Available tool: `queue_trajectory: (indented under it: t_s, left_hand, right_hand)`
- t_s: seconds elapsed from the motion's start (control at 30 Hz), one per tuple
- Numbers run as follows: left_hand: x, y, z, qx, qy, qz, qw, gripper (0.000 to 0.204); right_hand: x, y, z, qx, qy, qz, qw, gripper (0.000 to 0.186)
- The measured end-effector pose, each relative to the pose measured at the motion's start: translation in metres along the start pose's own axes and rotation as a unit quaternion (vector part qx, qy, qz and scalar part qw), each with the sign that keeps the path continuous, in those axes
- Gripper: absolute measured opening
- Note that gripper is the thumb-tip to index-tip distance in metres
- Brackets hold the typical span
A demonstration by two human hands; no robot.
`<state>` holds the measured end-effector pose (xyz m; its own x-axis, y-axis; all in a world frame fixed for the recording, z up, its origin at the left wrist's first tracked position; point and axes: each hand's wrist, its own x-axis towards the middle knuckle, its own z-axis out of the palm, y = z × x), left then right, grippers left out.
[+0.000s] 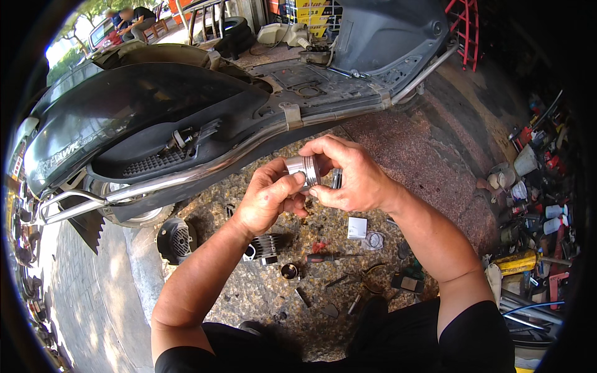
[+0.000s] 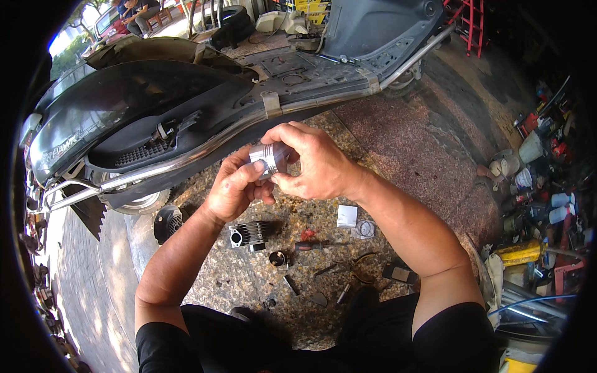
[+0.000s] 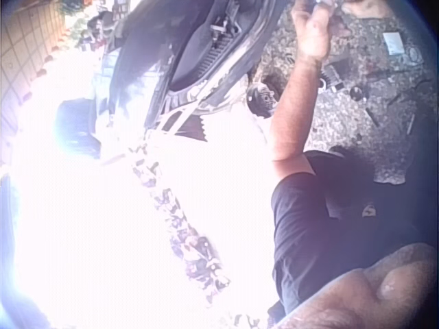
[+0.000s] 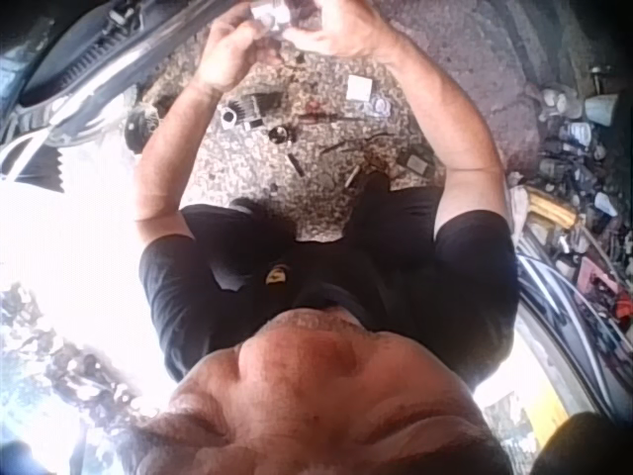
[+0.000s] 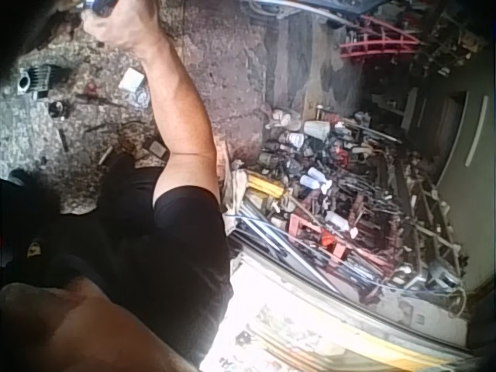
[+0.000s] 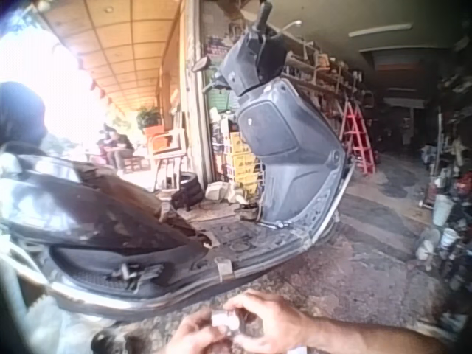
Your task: The person removes a piston ring from a piston using pliers, then installs two new piston rings onto the piston by hand, carefully seating them into the grooves.
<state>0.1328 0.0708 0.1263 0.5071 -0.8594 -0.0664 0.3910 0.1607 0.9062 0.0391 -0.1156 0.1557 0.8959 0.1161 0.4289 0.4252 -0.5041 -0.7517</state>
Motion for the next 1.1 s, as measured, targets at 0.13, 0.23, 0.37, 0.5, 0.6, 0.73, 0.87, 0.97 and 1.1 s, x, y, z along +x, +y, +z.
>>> queue_trajectory:
  t_s: [0.13, 0.23, 0.37, 0.5, 0.6, 0.73, 0.87, 0.97, 1.1]
  left_hand:
    - [0.001, -0.002, -0.001, 0.032, 0.01, 0.059, 0.998, 0.05]
    - [0.002, -0.001, -0.001, 0.177, 0.006, 0.174, 0.969, 0.066]
    - [-0.001, -0.001, 0.004, 0.438, 0.067, 0.262, 0.857, 0.07]
    - [0.001, -0.001, 0.005, 0.481, 0.096, 0.311, 0.814, 0.06]
    - [0.0, -0.001, 0.003, 0.486, 0.091, 0.316, 0.81, 0.06]
    - [-0.002, 0.002, -0.002, 0.473, 0.079, 0.34, 0.809, 0.062]
    - [-0.008, 0.005, -0.002, 0.455, 0.037, 0.347, 0.819, 0.062]
    - [-0.011, 0.003, 0.0, 0.365, -0.006, 0.316, 0.876, 0.063]
    - [-0.017, 0.001, -0.001, 0.182, -0.051, 0.235, 0.954, 0.061]
  right_hand:
    - [-0.002, 0.002, 0.0, 0.036, 0.006, 0.046, 0.998, 0.049]
    - [-0.001, 0.003, 0.0, 0.071, 0.025, 0.064, 0.995, 0.049]
    - [0.0, 0.001, -0.001, 0.112, 0.001, 0.111, 0.987, 0.055]
    - [0.001, -0.001, -0.001, 0.134, -0.029, 0.119, 0.983, 0.059]
    - [0.001, 0.002, -0.003, 0.129, -0.032, 0.085, 0.987, 0.057]
    - [0.006, 0.017, -0.012, 0.288, -0.003, 0.186, 0.939, 0.04]
    - [0.007, 0.03, -0.001, 0.227, -0.007, 0.152, 0.962, 0.042]
    - [0.012, 0.035, 0.008, 0.241, -0.042, 0.095, 0.965, 0.04]
    - [0.015, 0.031, 0.009, 0.199, -0.071, 0.111, 0.971, 0.023]
